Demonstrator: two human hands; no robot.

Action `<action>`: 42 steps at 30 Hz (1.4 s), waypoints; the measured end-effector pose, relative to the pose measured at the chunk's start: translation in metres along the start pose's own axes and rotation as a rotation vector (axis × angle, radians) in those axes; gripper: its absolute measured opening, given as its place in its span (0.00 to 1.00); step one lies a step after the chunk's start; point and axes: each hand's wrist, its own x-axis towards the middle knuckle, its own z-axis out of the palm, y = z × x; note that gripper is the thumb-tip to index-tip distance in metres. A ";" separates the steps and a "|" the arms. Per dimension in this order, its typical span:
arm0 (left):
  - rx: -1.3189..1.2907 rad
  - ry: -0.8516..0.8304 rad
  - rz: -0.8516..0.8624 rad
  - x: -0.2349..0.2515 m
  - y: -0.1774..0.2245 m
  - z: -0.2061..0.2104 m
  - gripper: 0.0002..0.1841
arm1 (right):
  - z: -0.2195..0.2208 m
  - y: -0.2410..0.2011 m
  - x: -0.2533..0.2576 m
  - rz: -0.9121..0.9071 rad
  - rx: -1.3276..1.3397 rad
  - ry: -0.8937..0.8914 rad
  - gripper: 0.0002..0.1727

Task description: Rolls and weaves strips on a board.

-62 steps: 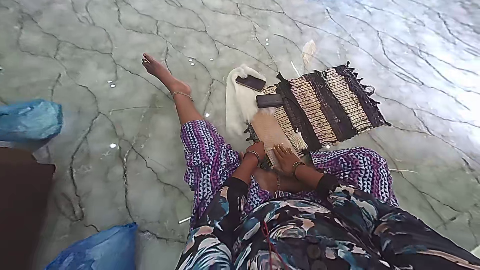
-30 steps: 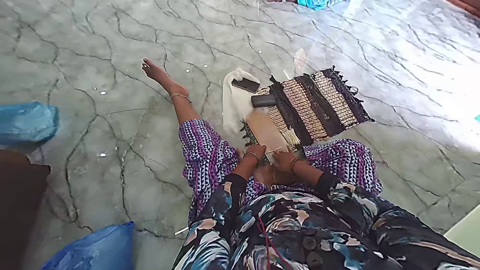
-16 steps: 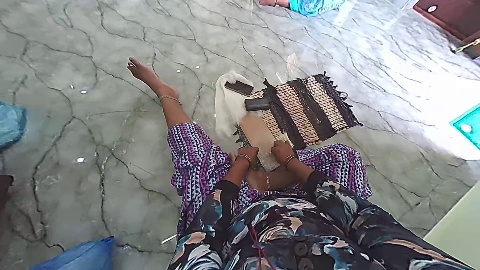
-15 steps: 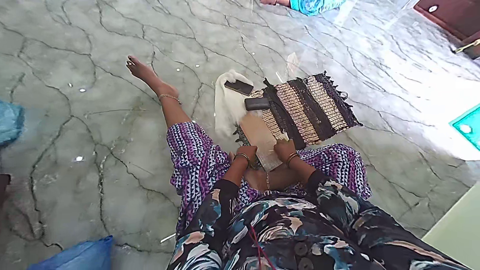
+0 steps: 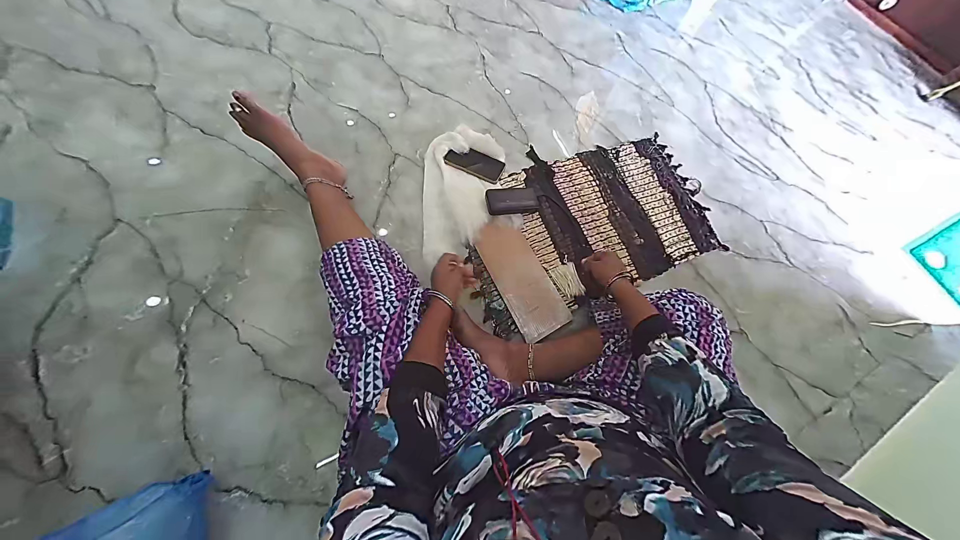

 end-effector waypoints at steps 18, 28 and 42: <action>-0.526 0.543 0.005 0.018 0.012 -0.047 0.13 | 0.176 -0.211 -0.013 -0.848 -0.632 -0.272 0.17; -0.447 0.457 0.058 0.027 0.006 -0.039 0.11 | 0.156 -0.164 -0.040 -0.713 -0.496 -0.461 0.18; 0.346 -0.562 0.035 -0.003 -0.001 0.020 0.11 | 0.066 -0.064 -0.040 -0.246 0.655 -0.661 0.09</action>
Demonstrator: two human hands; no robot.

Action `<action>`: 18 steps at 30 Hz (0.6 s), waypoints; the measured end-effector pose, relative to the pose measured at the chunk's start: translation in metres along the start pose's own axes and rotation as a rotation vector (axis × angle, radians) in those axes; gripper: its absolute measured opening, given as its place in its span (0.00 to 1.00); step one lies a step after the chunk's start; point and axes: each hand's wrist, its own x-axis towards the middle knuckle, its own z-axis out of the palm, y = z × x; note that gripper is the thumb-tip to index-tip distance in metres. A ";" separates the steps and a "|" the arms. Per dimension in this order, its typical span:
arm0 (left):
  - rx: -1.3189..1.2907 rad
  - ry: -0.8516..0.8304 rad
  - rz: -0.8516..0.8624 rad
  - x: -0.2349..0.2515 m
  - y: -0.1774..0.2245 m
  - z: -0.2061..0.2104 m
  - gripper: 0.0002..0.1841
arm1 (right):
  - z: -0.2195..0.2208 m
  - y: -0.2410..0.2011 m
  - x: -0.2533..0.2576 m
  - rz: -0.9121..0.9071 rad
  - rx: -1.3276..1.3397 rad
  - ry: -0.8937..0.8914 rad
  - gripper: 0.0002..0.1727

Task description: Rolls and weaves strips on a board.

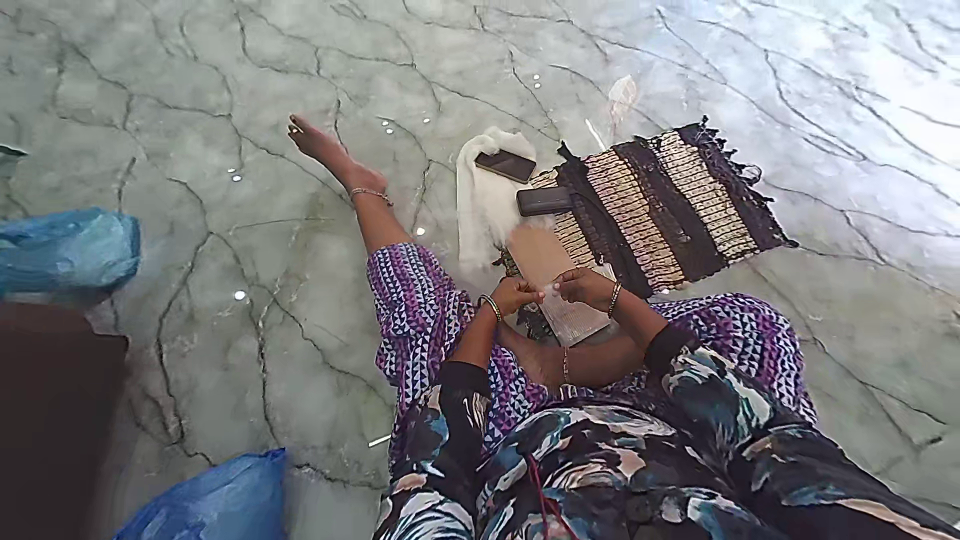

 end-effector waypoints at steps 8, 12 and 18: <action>-0.124 0.173 -0.026 0.005 -0.003 0.010 0.08 | 0.009 0.004 0.008 -0.119 -0.307 0.146 0.18; -0.120 0.200 -0.030 0.010 -0.007 0.008 0.07 | 0.007 0.004 0.013 -0.104 -0.303 0.246 0.07; -0.075 0.229 -0.020 0.026 -0.010 0.015 0.10 | -0.004 0.009 0.025 -0.057 -0.244 0.307 0.08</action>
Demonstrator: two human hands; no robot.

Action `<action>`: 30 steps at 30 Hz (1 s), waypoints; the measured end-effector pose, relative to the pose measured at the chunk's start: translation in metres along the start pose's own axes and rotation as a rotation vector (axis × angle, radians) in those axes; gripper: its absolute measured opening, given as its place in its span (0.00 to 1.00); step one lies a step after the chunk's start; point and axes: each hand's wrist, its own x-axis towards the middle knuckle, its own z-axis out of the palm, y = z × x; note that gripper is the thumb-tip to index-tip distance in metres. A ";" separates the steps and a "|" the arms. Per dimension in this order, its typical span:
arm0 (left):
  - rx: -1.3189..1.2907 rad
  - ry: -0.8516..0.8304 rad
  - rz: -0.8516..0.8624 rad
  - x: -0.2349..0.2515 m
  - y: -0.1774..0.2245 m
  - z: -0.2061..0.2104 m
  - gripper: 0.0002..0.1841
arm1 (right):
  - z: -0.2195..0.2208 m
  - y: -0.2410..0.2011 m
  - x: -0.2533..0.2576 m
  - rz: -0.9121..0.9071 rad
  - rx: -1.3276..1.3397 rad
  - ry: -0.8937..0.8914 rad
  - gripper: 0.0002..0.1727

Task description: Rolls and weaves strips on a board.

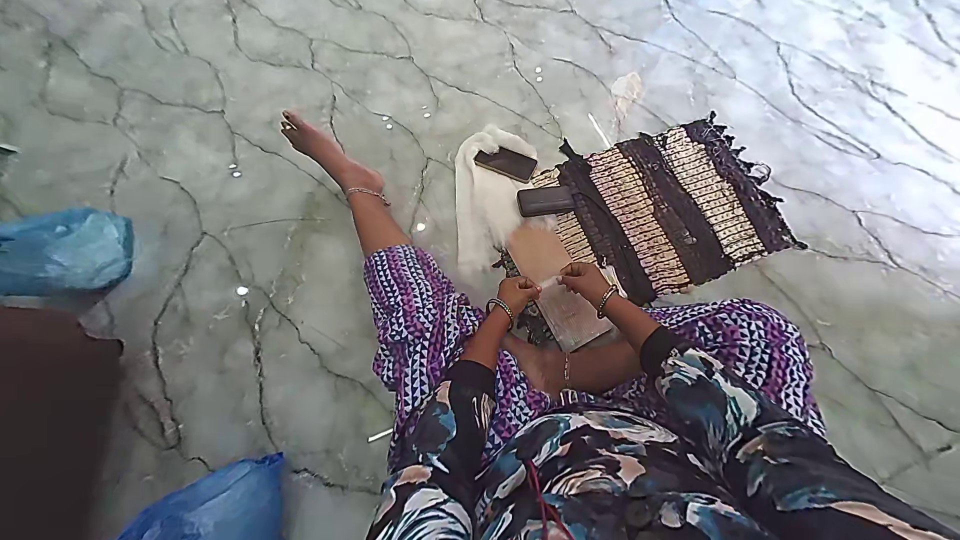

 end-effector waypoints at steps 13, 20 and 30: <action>0.502 0.051 -0.141 -0.003 0.024 0.014 0.26 | 0.001 0.009 0.016 -0.001 -0.545 0.111 0.19; 0.712 -0.101 -0.147 -0.010 0.024 0.021 0.22 | -0.001 0.008 0.013 0.042 -0.542 0.131 0.20; 0.824 -0.068 -0.248 -0.001 0.019 0.035 0.23 | 0.016 0.016 0.002 -0.333 -0.907 -0.001 0.29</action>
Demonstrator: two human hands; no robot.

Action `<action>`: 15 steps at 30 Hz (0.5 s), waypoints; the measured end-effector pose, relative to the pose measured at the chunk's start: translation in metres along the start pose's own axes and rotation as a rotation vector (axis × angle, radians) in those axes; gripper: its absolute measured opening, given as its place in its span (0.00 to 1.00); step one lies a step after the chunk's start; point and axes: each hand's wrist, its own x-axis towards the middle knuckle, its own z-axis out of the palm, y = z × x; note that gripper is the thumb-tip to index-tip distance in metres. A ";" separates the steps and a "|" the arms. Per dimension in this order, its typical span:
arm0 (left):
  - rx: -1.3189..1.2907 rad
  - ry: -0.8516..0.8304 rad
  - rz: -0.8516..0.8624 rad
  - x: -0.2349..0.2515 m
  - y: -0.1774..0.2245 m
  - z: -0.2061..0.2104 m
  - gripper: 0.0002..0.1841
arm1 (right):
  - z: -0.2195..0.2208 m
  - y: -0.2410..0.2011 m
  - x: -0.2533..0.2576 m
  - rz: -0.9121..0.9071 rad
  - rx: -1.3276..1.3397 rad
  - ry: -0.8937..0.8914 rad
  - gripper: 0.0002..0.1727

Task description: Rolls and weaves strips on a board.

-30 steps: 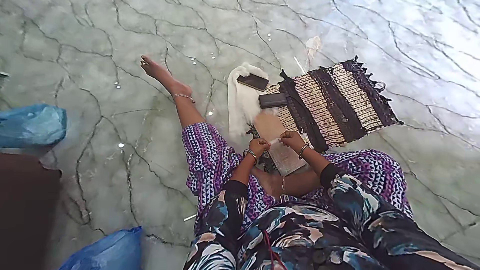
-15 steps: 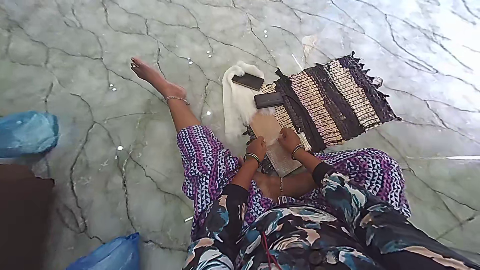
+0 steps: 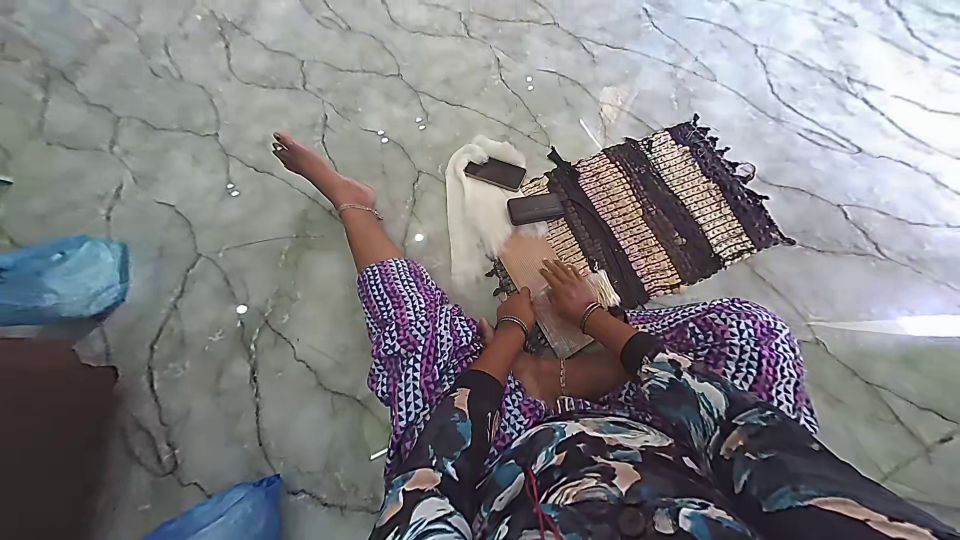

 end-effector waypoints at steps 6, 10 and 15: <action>0.008 0.007 -0.007 -0.008 -0.002 -0.003 0.25 | 0.010 -0.015 -0.012 -0.051 -0.121 -0.274 0.49; 0.042 -0.086 0.049 -0.010 -0.008 -0.002 0.24 | 0.016 -0.009 -0.039 -0.009 -0.111 -0.309 0.55; 0.107 -0.170 0.147 -0.015 -0.010 0.005 0.22 | 0.012 -0.005 -0.072 -0.014 -0.178 -0.458 0.53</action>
